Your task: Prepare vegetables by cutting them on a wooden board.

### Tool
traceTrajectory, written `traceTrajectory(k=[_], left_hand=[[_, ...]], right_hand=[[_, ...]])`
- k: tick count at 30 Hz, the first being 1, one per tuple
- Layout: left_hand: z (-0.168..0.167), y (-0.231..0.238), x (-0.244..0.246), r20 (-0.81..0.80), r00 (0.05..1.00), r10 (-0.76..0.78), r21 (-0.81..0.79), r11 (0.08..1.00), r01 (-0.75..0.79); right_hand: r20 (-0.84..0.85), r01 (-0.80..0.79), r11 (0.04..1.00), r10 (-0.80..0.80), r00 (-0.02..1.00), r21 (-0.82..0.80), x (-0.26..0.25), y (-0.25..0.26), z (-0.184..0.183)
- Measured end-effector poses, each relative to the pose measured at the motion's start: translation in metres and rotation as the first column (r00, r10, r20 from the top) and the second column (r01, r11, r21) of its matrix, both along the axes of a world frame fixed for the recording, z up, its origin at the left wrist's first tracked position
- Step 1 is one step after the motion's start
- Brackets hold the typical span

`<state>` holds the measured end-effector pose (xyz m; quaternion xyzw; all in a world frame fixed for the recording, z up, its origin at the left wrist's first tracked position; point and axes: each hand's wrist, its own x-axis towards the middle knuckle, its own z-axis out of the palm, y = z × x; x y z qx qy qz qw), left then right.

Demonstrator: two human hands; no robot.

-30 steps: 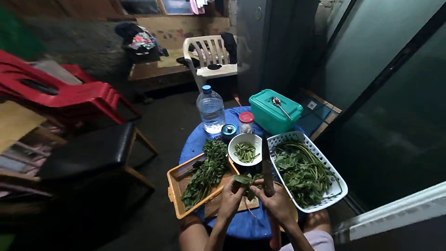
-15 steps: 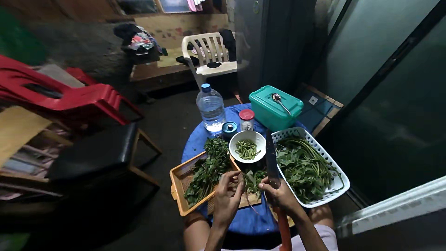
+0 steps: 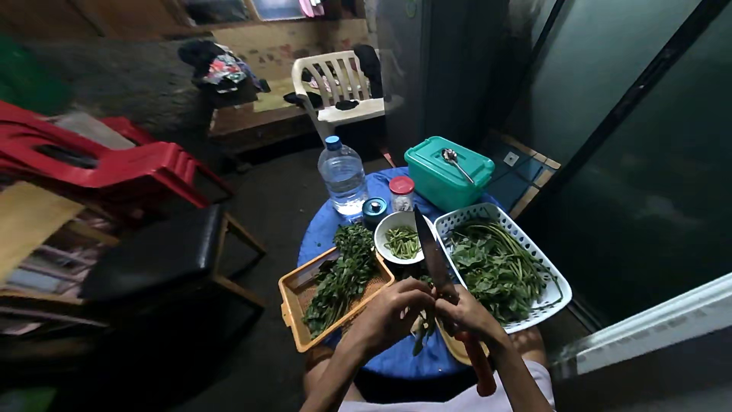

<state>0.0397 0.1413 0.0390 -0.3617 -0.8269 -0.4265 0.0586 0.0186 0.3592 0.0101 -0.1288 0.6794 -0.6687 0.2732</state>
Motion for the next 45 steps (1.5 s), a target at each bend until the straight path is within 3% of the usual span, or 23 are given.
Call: traceTrajectory(k=[6,14,20,24,27,32,37,41,43,45], left_hand=[[-0.007,-0.003,0.006,0.086,0.996,0.035,-0.005,0.999,-0.035],[-0.015,-0.002,0.012,0.011,0.985,0.174,-0.011,0.985,-0.174],[-0.021,-0.013,0.019,0.238,0.958,0.162,0.071,0.980,-0.184],[-0.028,-0.019,0.023,0.437,0.888,0.144,0.170,0.956,-0.239],[-0.034,-0.019,0.024,0.589,0.806,0.056,0.296,0.913,-0.280],[-0.036,-0.005,0.031,0.779,0.611,-0.139,0.485,0.752,-0.447],[-0.037,0.008,0.036,0.831,0.544,-0.115,0.482,0.639,-0.600],[-0.037,0.010,0.039,0.802,0.592,-0.074,0.487,0.656,-0.577],[-0.036,0.011,0.039,0.776,0.627,-0.061,0.490,0.684,-0.540],[-0.036,0.013,0.039,0.739,0.672,-0.052,0.494,0.720,-0.487]], right_hand=[[-0.008,-0.026,1.000,0.026,1.000,-0.001,-0.002,0.004,-0.003],[-0.007,-0.097,0.994,0.096,0.995,-0.045,-0.001,0.004,-0.011],[-0.119,-0.097,0.995,0.099,0.988,0.024,0.002,0.002,-0.021],[-0.208,-0.100,0.990,0.119,0.971,0.097,0.000,0.006,-0.025],[-0.299,-0.097,0.961,0.176,0.938,0.260,-0.001,0.008,-0.021],[-0.390,0.002,0.921,0.162,0.907,0.389,0.003,0.007,-0.018],[-0.467,0.110,0.941,0.055,0.883,0.319,0.009,0.012,-0.025],[-0.433,0.145,0.960,-0.029,0.901,0.238,0.019,0.019,-0.012],[-0.277,0.078,0.990,-0.044,0.960,0.113,0.024,0.018,-0.005],[-0.027,0.028,0.990,-0.032,0.999,-0.142,0.029,0.012,-0.005]])
